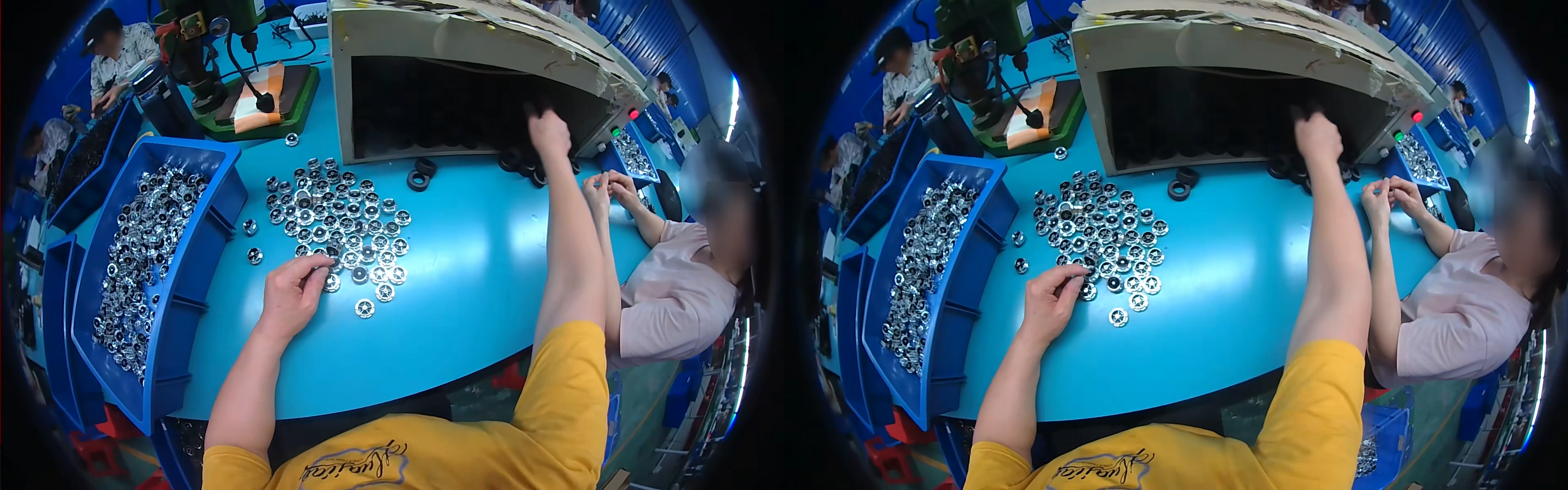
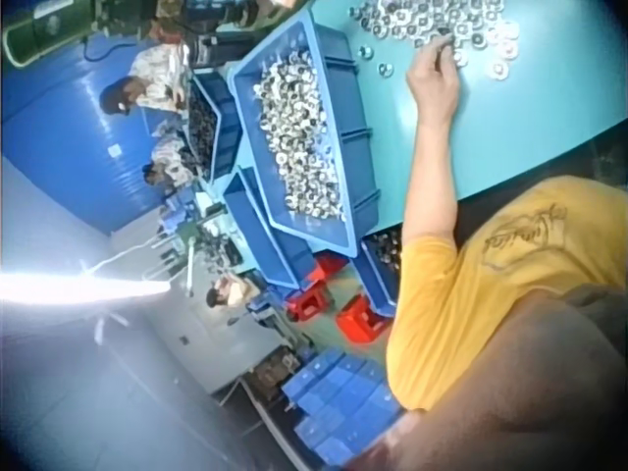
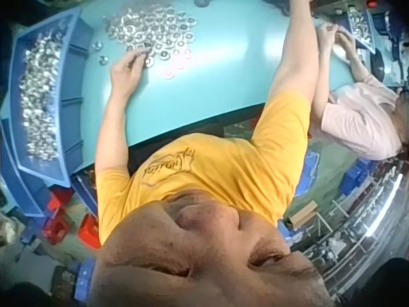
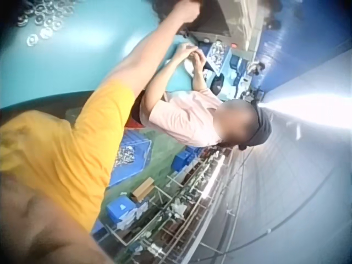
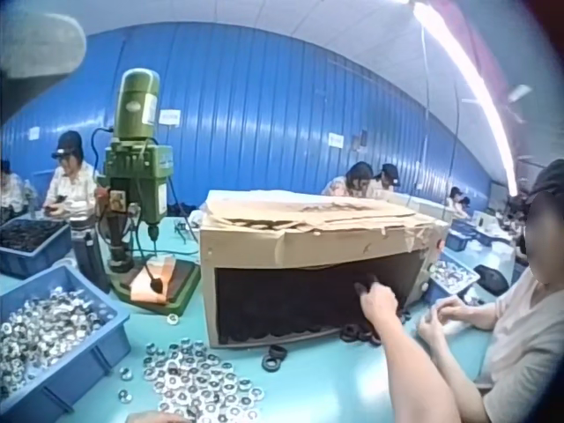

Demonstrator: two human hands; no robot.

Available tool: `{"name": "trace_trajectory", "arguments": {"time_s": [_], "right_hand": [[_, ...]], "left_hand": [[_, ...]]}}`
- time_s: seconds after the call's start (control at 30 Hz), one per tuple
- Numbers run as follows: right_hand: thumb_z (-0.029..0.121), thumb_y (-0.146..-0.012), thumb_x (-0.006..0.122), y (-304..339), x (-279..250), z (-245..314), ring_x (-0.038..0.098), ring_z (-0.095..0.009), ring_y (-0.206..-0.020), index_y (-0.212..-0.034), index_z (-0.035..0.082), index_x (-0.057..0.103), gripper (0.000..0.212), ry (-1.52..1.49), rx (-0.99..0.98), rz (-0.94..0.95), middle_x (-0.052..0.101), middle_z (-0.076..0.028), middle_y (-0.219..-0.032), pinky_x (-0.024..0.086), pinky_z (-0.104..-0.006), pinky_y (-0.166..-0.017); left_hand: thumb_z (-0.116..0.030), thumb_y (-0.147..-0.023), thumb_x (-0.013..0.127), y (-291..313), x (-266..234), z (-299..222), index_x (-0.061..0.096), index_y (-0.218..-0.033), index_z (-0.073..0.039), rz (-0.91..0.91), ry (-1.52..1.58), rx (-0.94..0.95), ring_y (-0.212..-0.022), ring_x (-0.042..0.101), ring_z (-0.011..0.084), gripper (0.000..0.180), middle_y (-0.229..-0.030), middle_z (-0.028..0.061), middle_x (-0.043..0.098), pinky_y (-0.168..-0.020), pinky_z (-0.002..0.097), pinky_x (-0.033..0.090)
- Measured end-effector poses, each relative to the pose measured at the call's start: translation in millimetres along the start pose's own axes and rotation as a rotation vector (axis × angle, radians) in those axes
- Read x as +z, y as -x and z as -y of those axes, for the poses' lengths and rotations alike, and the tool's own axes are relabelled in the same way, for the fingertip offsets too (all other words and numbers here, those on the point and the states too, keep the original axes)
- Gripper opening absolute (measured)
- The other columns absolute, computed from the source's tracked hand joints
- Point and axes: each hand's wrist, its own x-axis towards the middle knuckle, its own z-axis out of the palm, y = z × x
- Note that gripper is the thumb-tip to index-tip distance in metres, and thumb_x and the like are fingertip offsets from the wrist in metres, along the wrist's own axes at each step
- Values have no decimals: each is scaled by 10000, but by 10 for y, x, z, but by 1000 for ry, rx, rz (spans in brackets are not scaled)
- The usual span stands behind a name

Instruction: Assemble small metal rings into black plastic housings at a factory workbench.

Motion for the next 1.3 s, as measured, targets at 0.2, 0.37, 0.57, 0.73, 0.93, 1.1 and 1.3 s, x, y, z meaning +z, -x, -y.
{"name": "trace_trajectory", "arguments": {"time_s": [0.2,0.37,0.57,0.73,0.93,1.1,1.3], "right_hand": [[447,-954,647,384,449,21,693,-406,-1028,-1250,152,687,420,-249,-428,-142,714,-195,-1074,565,-483,-895],[535,-902,696,1628,384,935,675,-363,-1108,-1330,184,651,555,-199,-551,325,610,-148,-1252,561,-473,-918],[492,-912,688,1676,667,969,716,-406,-900,-1258,154,640,486,-97,-612,219,595,-209,-1144,595,-493,-753],[428,-906,693,1624,626,938,698,-425,-906,-1097,70,618,413,-100,-667,306,630,-228,-1066,582,-514,-791],[469,-896,711,1182,583,1324,685,-442,-1000,-1202,73,630,507,-341,-575,165,670,-238,-1133,560,-508,-880],[452,-877,771,529,772,1851,605,-413,-1214,-1385,91,556,659,-476,-396,-73,622,-231,-1315,527,-482,-992],[252,-865,789,643,1076,1618,656,-381,-1124,-1310,181,637,476,-477,-510,-169,628,-148,-1293,565,-474,-939]], "left_hand": [[-24,-930,687,-30,20,20,773,-1037,-51,-7,-3,23,-752,709,194,140,-913,110,759,-662,306,556],[-27,-933,687,-4,-21,10,772,-1039,-48,-7,-21,8,-757,712,198,138,-917,111,759,-666,308,557],[-34,-939,689,-37,-23,-7,769,-1050,-46,13,-25,8,-752,704,195,137,-926,110,758,-665,309,552],[-31,-935,692,-9,-2,-5,768,-1048,-48,6,-21,14,-752,703,202,137,-931,112,757,-661,312,553],[-11,-938,688,-4,-8,-19,769,-1059,-38,16,-40,7,-780,696,162,148,-935,96,756,-679,288,543],[-7,-942,688,-19,-9,0,774,-1070,-40,18,-24,12,-783,684,138,157,-927,80,755,-679,270,530],[-16,-917,693,-37,-16,-46,775,-1025,-56,16,-46,25,-770,717,232,142,-907,111,762,-669,332,560]]}}
